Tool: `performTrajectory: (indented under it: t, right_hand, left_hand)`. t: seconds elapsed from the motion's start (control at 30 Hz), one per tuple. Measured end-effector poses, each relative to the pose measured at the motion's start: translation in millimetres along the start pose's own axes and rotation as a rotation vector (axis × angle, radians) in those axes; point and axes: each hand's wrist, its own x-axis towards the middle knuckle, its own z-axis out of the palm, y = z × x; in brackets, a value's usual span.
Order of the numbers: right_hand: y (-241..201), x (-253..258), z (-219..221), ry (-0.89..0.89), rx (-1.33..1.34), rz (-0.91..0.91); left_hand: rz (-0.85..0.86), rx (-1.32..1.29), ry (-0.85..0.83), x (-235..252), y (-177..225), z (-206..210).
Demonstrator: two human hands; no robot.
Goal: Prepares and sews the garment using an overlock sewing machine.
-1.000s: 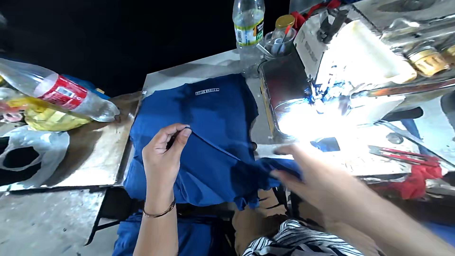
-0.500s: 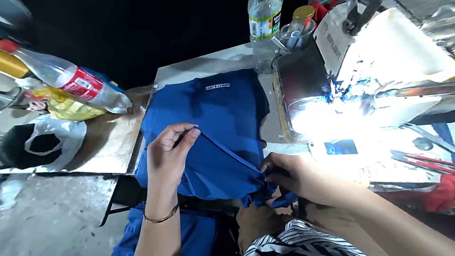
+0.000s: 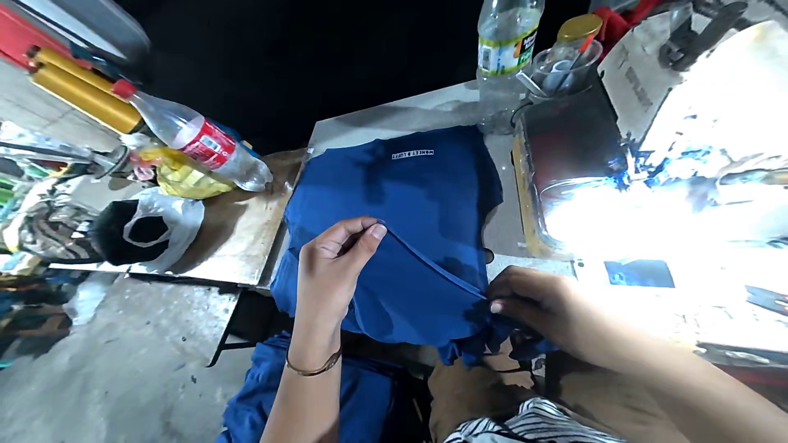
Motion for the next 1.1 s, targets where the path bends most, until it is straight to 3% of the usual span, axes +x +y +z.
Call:
performTrajectory:
  t: [0.13, 0.27, 0.43, 0.53, 0.73, 0.87, 1.1]
  right_hand:
    - [-9.0, -1.4, -3.9, -0.059, 0.029, 0.121]
    - [-11.7, -3.2, -4.0, -0.027, -0.139, 0.066]
    - [-20.4, -7.3, -5.6, -0.074, 0.000, 0.045]
    - [-13.0, -10.0, -0.6, 0.013, 0.035, -0.064]
    - [-18.9, -17.6, -5.8, 0.123, 0.040, -0.090]
    - [-38.6, -22.2, -12.3, 0.054, 0.120, 0.144]
    - [-64.4, -43.2, -15.8, -0.180, -0.101, 0.126]
  left_hand:
    - [0.018, -0.021, 0.010, -2.3, -0.1, -0.3]
    - [0.052, 0.096, 0.003, -13.3, 5.2, -3.8]
    - [0.075, 0.124, 0.056, -26.2, 11.1, -4.1]
    - [0.092, 0.070, 0.121, -30.8, 14.3, -3.3]
    - [0.237, 0.043, 0.166, -44.6, 23.8, -2.4]
    - [0.269, 0.095, 0.241, -60.1, 28.8, 3.8]
    - [0.584, 0.267, 0.245, -80.8, 27.7, 8.0]
